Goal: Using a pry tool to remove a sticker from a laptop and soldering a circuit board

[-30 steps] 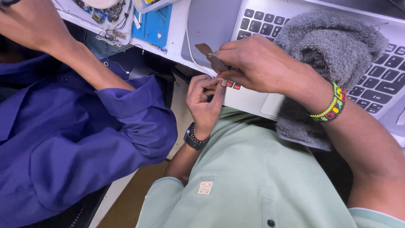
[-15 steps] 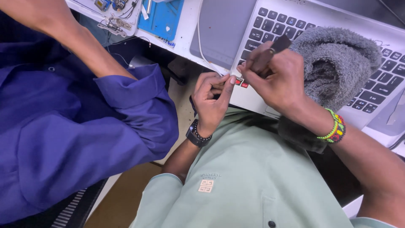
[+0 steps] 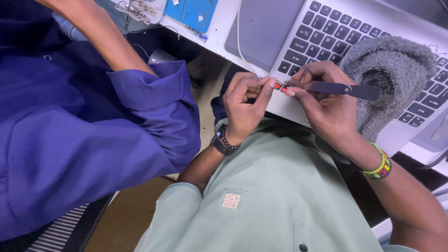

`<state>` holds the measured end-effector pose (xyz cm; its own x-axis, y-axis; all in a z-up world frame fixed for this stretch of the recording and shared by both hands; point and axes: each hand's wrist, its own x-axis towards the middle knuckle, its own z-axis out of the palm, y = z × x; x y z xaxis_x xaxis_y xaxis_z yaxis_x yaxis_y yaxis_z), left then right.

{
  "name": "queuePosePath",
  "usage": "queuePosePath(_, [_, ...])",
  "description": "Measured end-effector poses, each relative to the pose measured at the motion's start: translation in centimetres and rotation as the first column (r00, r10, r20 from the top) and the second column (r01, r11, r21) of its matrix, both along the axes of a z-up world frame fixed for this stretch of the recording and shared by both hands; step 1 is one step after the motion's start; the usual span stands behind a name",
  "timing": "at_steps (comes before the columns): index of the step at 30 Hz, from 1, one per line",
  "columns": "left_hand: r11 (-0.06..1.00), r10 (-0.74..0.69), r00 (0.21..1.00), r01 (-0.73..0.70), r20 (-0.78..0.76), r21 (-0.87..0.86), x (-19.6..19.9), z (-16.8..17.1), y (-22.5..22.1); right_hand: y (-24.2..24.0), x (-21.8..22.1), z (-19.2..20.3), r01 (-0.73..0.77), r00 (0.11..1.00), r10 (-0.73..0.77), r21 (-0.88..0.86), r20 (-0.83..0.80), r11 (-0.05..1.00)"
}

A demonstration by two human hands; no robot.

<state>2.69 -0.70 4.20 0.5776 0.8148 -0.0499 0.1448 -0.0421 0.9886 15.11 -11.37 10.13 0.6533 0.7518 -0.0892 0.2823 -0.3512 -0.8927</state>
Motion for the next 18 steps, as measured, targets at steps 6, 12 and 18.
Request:
queuePosePath(6, [1.000, -0.006, 1.000, 0.006, 0.002, 0.023, 0.0, -0.1, 0.0, -0.3, 0.3, -0.6, 0.020, 0.997, -0.019, 0.013, -0.070, 1.000])
queuePosePath(12, [0.999, -0.010, 1.000, 0.011, -0.021, 0.035, 0.1, 0.2, -0.1, -0.8, 0.6, -1.5, 0.014, 0.996, -0.010, 0.043, -0.094, 0.999])
queuePosePath(18, [1.000, -0.006, 1.000, 0.006, -0.004, 0.017, 0.2, 0.0, -0.3, -1.4, 0.7, -2.1, -0.008, 0.999, 0.012, 0.075, -0.047, 0.997])
